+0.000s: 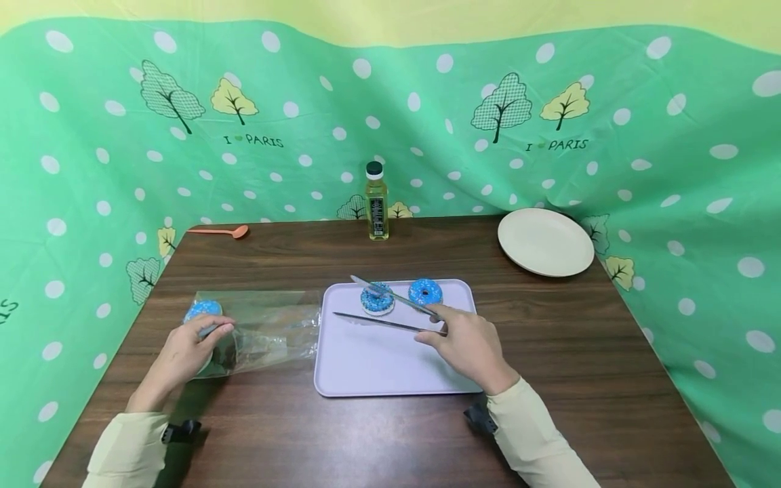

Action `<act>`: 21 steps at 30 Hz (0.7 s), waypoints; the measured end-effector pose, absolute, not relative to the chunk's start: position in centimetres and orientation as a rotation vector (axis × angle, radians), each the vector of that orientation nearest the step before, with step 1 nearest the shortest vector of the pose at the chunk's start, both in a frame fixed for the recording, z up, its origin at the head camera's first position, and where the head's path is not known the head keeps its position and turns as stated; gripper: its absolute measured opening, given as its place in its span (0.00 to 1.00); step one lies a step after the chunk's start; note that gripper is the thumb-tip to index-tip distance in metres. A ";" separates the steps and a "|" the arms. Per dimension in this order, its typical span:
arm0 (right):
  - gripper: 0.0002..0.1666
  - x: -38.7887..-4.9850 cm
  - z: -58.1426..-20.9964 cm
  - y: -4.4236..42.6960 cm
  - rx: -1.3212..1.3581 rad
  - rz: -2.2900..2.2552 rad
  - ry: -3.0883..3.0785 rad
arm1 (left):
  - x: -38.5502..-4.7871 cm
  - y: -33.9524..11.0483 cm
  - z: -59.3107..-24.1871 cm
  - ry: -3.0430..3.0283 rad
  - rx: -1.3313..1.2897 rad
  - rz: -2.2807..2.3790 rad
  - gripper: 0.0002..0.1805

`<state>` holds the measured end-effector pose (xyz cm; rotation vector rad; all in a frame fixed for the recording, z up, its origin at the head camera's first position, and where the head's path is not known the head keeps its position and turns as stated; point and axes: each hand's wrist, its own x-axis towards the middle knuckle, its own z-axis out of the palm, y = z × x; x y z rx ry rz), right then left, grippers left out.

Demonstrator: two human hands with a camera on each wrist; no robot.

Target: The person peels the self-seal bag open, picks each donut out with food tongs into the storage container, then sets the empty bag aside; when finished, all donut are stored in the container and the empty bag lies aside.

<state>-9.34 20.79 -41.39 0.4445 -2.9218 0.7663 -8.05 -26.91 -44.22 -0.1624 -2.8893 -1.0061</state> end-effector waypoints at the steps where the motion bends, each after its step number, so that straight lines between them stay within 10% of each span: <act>1: 0.29 -9.3 -41.4 20.4 0.460 0.779 -2.923 | -8.0 -26.9 -44.2 -2.889 -0.164 -1.001 0.17; 21: 0.27 -10.1 -41.9 14.5 0.703 0.787 -2.931 | -7.9 -26.9 -44.2 -2.872 -0.155 -0.986 0.15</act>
